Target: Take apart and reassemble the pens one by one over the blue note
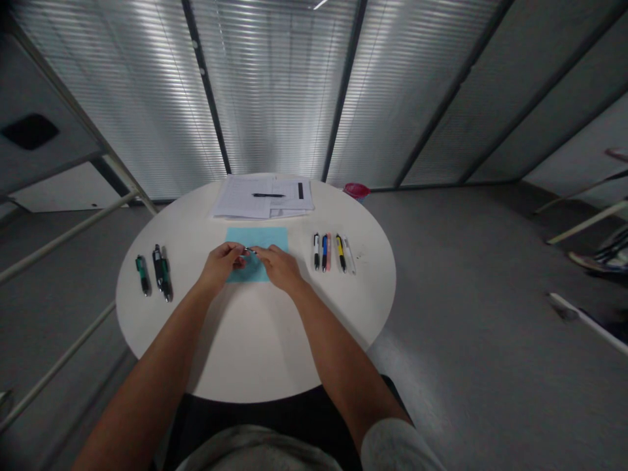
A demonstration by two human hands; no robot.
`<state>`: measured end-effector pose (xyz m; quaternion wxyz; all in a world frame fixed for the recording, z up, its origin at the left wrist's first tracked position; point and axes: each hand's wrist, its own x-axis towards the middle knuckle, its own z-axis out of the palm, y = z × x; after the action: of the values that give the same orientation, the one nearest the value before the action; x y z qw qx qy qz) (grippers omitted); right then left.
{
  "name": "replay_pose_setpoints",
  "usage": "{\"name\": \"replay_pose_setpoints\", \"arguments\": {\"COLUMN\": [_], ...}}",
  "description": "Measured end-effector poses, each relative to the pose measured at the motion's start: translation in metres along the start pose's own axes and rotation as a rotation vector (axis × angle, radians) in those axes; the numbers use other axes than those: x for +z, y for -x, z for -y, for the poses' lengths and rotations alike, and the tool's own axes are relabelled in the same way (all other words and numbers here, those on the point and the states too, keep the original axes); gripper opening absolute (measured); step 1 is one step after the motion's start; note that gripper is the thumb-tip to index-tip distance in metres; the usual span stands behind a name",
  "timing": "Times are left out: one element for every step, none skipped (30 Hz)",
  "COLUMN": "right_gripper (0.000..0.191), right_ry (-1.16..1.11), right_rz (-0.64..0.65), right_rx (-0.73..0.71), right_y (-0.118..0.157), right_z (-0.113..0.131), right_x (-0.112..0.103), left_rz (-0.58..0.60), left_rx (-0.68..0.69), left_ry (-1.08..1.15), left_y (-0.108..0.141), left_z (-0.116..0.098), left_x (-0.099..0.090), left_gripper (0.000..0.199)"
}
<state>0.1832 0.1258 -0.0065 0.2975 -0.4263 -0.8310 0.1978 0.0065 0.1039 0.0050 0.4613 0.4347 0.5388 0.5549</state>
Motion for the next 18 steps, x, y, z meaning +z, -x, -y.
{"name": "replay_pose_setpoints", "arguments": {"right_gripper": [0.036, 0.036, 0.036, 0.035, 0.035, 0.035, 0.035, 0.035, 0.036, 0.036, 0.036, 0.035, 0.035, 0.035, 0.035, 0.034, 0.034, 0.034], "right_ry": [0.006, 0.010, 0.012, 0.013, 0.014, 0.017, 0.021, 0.027, 0.033, 0.038, 0.039, 0.039, 0.038, 0.037, 0.035, 0.033, 0.031, 0.029], "right_rz": [0.003, 0.006, 0.007, 0.007, 0.007, 0.006, 0.005, 0.005, 0.005, 0.005, 0.004, 0.003, 0.001, -0.001, -0.004, -0.006, -0.008, -0.009], "right_rx": [0.001, 0.001, 0.000, -0.002, -0.005, -0.009, -0.012, -0.013, -0.013, -0.011, -0.009, -0.008, -0.007, -0.006, -0.006, -0.006, -0.007, -0.009], "right_y": [0.0000, 0.0000, 0.0000, -0.0001, -0.0001, -0.0002, -0.0002, -0.0003, -0.0004, -0.0005, -0.0006, -0.0007, -0.0006, -0.0006, -0.0004, -0.0003, -0.0001, 0.0001], "right_z": [-0.0004, -0.0008, -0.0012, -0.0015, -0.0017, -0.0018, -0.0017, -0.0014, -0.0010, -0.0006, -0.0001, 0.0003, 0.0007, 0.0010, 0.0013, 0.0014, 0.0016, 0.0017], "right_x": [0.0003, 0.0007, 0.0012, 0.0016, 0.0019, 0.0021, 0.0022, 0.0021, 0.0020, 0.0017, 0.0015, 0.0012, 0.0009, 0.0007, 0.0005, 0.0004, 0.0004, 0.0004], "left_rz": [0.010, 0.019, 0.025, 0.029, 0.031, 0.031, 0.032, 0.033, 0.035, 0.036, 0.038, 0.039, 0.038, 0.036, 0.036, 0.035, 0.034, 0.032], "left_rx": [0.000, 0.001, 0.004, 0.009, 0.016, 0.027, 0.042, 0.057, 0.073, 0.088, 0.103, 0.116, 0.127, 0.136, 0.142, 0.144, 0.142, 0.140], "left_ry": [-0.006, -0.012, -0.020, -0.029, -0.040, -0.057, -0.079, -0.101, -0.124, -0.147, -0.167, -0.185, -0.200, -0.213, -0.224, -0.233, -0.242, -0.252], "left_y": [0.0000, 0.0000, 0.0001, 0.0003, 0.0006, 0.0008, 0.0011, 0.0014, 0.0016, 0.0018, 0.0018, 0.0017, 0.0016, 0.0013, 0.0010, 0.0007, 0.0003, -0.0001], "left_z": [0.0003, 0.0005, 0.0006, 0.0006, 0.0004, 0.0003, 0.0001, 0.0000, 0.0000, 0.0001, 0.0004, 0.0008, 0.0012, 0.0017, 0.0021, 0.0025, 0.0029, 0.0032], "left_x": [0.0000, 0.0000, 0.0001, 0.0003, 0.0005, 0.0007, 0.0008, 0.0009, 0.0009, 0.0008, 0.0006, 0.0002, -0.0003, -0.0008, -0.0013, -0.0018, -0.0023, -0.0027], "left_gripper": [0.031, 0.032, 0.032, 0.032, 0.031, 0.031, 0.030, 0.029, 0.028, 0.028, 0.027, 0.027, 0.027, 0.027, 0.027, 0.027, 0.028, 0.029]}}
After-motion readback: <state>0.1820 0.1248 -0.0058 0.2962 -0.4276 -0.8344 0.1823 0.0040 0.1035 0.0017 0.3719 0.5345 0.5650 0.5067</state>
